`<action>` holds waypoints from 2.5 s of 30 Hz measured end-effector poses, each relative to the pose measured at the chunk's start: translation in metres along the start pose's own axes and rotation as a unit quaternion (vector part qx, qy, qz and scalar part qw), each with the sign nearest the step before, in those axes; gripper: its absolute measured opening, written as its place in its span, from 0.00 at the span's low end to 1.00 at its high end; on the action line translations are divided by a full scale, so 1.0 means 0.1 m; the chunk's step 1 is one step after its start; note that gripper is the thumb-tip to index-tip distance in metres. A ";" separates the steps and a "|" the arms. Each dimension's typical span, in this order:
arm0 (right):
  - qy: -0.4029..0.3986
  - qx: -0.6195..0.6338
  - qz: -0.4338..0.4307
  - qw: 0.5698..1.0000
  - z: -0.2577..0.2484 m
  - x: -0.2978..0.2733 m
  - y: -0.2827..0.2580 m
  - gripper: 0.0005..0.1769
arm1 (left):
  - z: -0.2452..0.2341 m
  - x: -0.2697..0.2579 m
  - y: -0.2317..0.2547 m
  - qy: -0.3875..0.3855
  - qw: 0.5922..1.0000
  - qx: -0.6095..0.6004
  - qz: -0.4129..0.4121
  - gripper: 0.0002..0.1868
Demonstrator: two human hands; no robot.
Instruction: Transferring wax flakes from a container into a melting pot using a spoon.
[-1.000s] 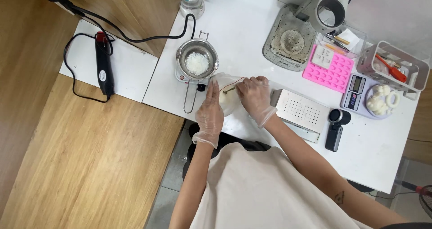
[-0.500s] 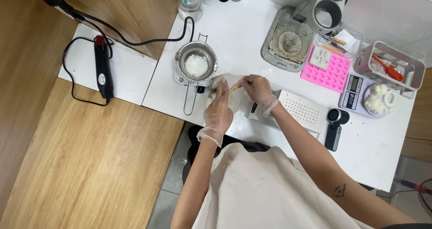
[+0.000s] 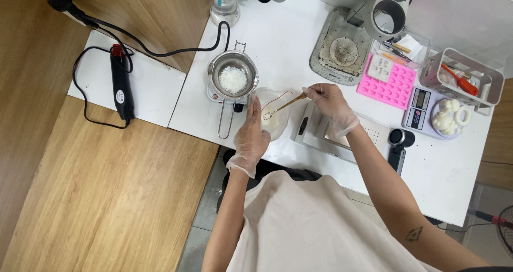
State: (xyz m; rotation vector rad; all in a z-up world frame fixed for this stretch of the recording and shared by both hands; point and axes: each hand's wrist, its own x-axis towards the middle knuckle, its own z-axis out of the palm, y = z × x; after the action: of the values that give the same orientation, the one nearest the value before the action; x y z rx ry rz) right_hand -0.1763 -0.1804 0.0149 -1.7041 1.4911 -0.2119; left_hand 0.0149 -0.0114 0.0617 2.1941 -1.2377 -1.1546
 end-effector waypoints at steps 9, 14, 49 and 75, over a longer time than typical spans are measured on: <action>0.015 0.080 -0.043 0.996 -0.46 -0.06 -0.41 0.10 | 0.12 0.18 -0.34 0.009 0.999 -0.038 -0.017 0.53; 0.045 0.110 -0.048 0.992 -0.28 0.03 -1.09 0.07 | 0.13 0.18 -0.34 0.021 0.999 -0.042 -0.004 0.52; 0.266 -0.359 -0.411 0.795 0.67 -0.31 0.03 0.06 | 0.58 0.16 -0.06 0.109 0.989 0.056 -0.084 0.46; 0.092 0.025 -0.042 0.995 0.59 -0.19 0.31 0.10 | 0.64 0.31 -0.30 0.059 0.997 -0.019 0.042 0.50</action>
State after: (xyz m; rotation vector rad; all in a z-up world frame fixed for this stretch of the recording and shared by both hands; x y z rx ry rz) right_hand -0.1680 -0.1341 -0.0366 -1.7467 1.5338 -0.4574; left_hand -0.0116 -0.0161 -0.0108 2.1280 -1.2356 -0.9940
